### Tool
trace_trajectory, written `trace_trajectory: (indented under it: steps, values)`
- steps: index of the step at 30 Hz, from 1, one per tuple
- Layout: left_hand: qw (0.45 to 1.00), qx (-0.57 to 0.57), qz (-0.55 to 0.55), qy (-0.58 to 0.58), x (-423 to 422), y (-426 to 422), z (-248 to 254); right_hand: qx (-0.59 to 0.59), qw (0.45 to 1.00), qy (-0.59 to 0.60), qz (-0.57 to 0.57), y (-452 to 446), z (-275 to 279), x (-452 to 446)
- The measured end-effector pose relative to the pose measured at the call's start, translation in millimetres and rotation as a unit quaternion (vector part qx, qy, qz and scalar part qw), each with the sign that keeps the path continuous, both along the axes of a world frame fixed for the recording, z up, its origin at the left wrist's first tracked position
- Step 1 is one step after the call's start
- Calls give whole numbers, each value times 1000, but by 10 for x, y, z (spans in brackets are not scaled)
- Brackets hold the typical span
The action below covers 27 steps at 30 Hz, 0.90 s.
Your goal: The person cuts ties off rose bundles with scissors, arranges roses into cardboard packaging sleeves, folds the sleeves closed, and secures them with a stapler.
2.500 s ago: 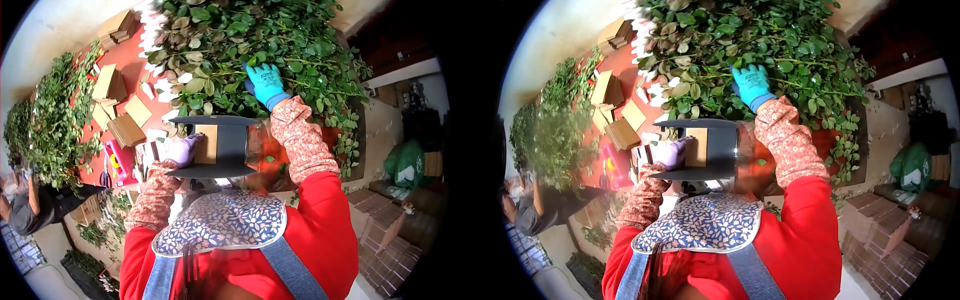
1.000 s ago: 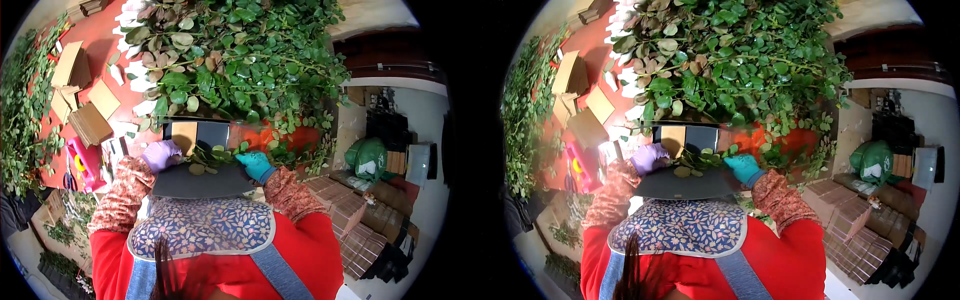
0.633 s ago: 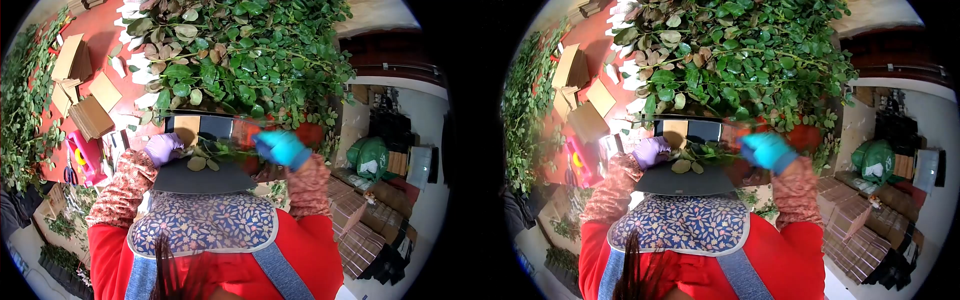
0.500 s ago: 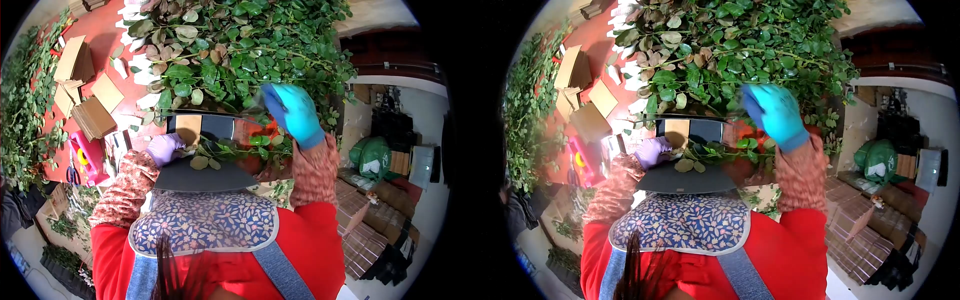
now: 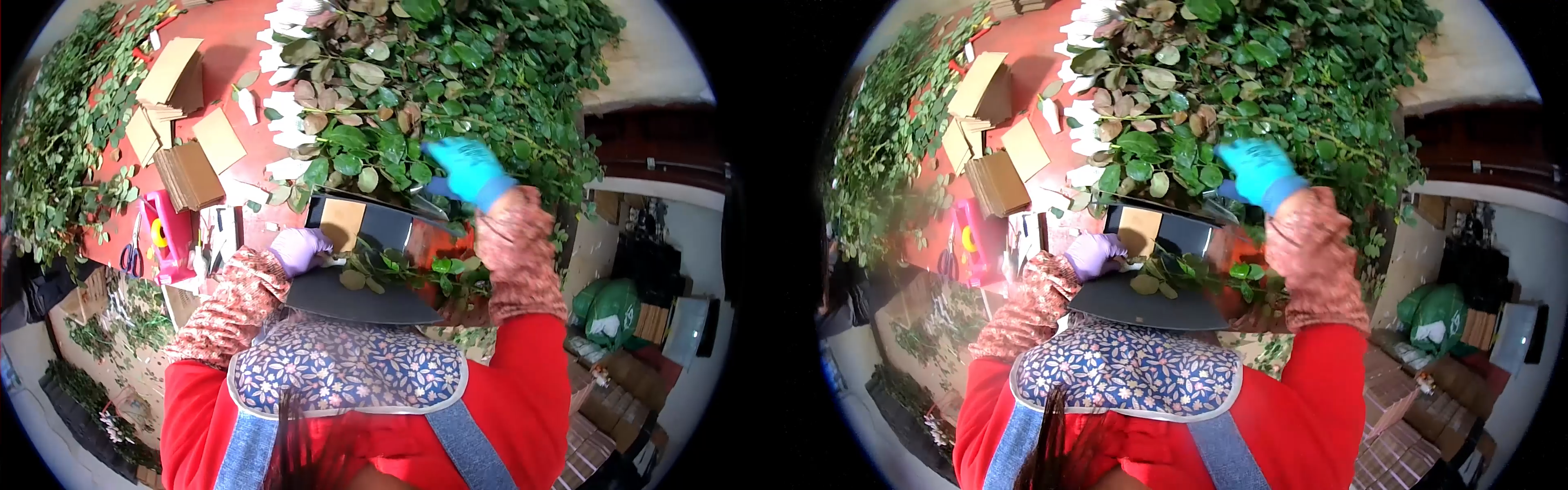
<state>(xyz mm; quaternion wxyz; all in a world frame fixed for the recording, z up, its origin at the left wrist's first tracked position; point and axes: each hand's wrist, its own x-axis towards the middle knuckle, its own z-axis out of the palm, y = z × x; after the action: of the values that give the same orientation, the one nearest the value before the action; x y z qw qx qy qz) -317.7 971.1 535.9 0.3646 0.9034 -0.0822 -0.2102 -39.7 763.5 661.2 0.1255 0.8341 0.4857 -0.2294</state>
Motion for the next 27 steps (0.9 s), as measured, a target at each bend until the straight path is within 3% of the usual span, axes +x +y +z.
trace_trajectory:
  steps: [2, 4, 5, 7, 8, 11, 12, 13, 16, 17, 18, 20, 21, 24, 27]
  values:
    - [1000, -9, 5, 7, -14, -10, -15, 165, 984, -53, 54, 115, 341, 51]
    - [999, 31, 17, 33, 8, -34, 3, 303, 948, -3, 101, 436, 376, 14]
    - [999, 32, 10, 35, 9, -26, -23, 283, 955, 29, 88, 584, 298, -73]
    - [999, 21, 18, 26, -4, -27, -38, 118, 986, 46, 106, 833, -25, -156]
    - [999, 9, 25, 20, -16, -20, -33, 135, 985, 55, 95, 805, -412, -146]
    - [999, 17, 26, 13, -39, -10, -44, 112, 991, 59, 48, 808, -616, -130]
    - [1000, 11, 26, 8, -49, -33, -96, 179, 978, 95, 51, 772, -678, -32]
    - [1000, -1, 27, -2, -50, -23, -111, 242, 960, 133, 52, 757, -630, -13]
    - [999, -17, 27, 0, -35, -14, -43, 212, 966, 138, 49, 746, -212, 110]
    - [999, -20, 28, -1, -40, -46, -20, 118, 978, 170, -2, 756, -81, 109]
    - [999, -23, 27, -9, -47, -39, -41, 99, 978, 184, -16, 749, -43, 9]
    - [999, -22, 19, -17, -44, -36, -39, 145, 974, 157, 75, 615, -421, -51]
    - [999, -26, 21, -21, -46, -38, -30, 98, 982, 96, 132, 637, -581, -124]
    - [999, -28, 28, -12, -37, -46, -14, -78, 986, 15, 149, 817, -527, -359]
    - [999, -30, 35, 0, -59, -39, -38, -68, 986, 25, 151, 803, -581, -311]
